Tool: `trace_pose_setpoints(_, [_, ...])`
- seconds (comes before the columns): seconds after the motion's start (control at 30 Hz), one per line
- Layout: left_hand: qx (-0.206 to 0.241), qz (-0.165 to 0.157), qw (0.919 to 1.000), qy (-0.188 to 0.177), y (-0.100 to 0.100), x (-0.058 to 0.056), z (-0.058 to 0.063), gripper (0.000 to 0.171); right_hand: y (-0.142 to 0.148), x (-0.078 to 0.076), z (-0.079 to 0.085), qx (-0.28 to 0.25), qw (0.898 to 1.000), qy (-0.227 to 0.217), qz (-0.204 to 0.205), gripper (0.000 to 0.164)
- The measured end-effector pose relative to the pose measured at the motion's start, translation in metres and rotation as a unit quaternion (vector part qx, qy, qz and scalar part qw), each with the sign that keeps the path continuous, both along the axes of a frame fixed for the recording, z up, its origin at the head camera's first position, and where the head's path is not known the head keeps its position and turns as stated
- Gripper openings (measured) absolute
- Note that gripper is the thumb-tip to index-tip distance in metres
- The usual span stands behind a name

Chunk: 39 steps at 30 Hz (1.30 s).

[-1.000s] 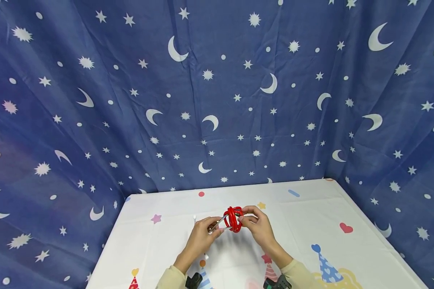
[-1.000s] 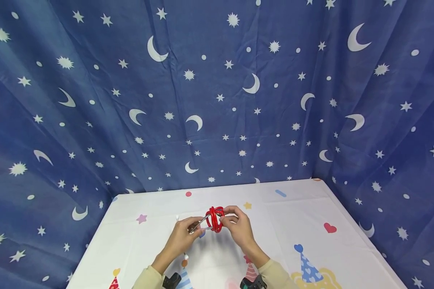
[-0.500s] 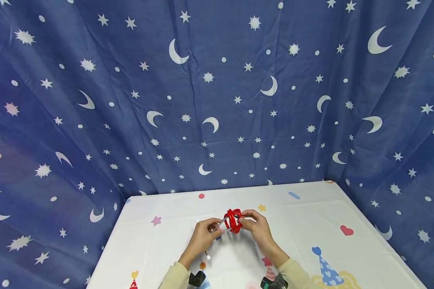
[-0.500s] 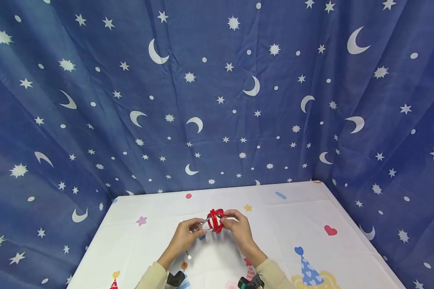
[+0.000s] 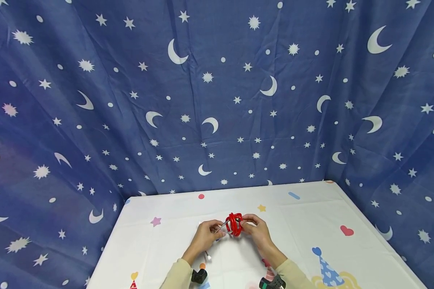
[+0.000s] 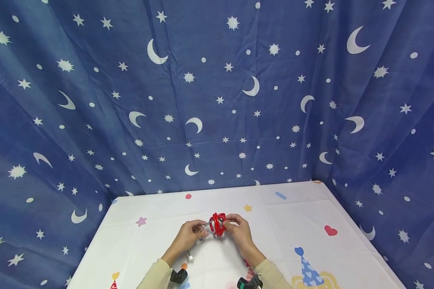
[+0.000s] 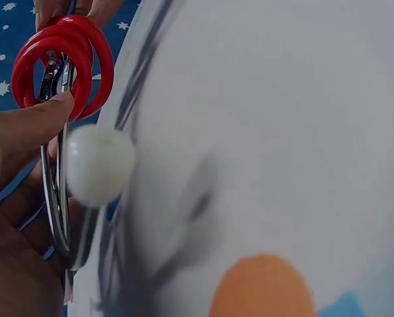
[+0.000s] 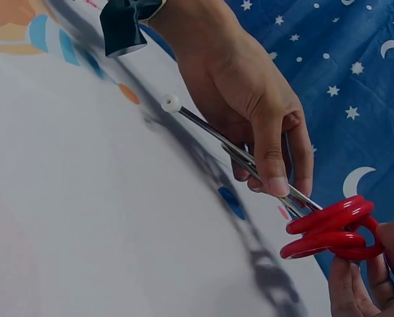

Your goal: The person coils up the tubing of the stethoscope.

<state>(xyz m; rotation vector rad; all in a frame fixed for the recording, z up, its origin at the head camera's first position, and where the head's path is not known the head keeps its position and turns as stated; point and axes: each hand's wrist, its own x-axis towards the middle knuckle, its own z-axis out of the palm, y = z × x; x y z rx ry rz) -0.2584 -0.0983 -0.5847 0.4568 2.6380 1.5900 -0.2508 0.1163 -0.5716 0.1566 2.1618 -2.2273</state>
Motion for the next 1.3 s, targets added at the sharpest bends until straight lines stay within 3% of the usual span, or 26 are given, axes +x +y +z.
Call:
trace_pose_setpoints(0.4, [-0.042,0.007,0.9991,0.007,-0.003,0.0,-0.007,0.024,0.001,0.003,-0.011,0.013,1.0,-0.02,0.009,0.03])
trace_pose_setpoints(0.77, [-0.013,0.03,0.9991,0.026,-0.005,0.0,-0.007,0.022,0.009,0.006,-0.009,0.02,0.999,-0.025,0.007,0.031])
trace_pose_setpoints(1.0, [0.011,0.049,0.9978,0.043,-0.011,0.005,-0.002,0.023,0.017,0.004,-0.007,0.027,1.0,-0.013,-0.001,0.033])
trace_pose_setpoints(1.3, [0.012,0.075,0.9952,0.062,-0.017,0.011,0.011,0.022,0.022,0.006,0.002,0.026,1.0,-0.01,-0.005,0.032])
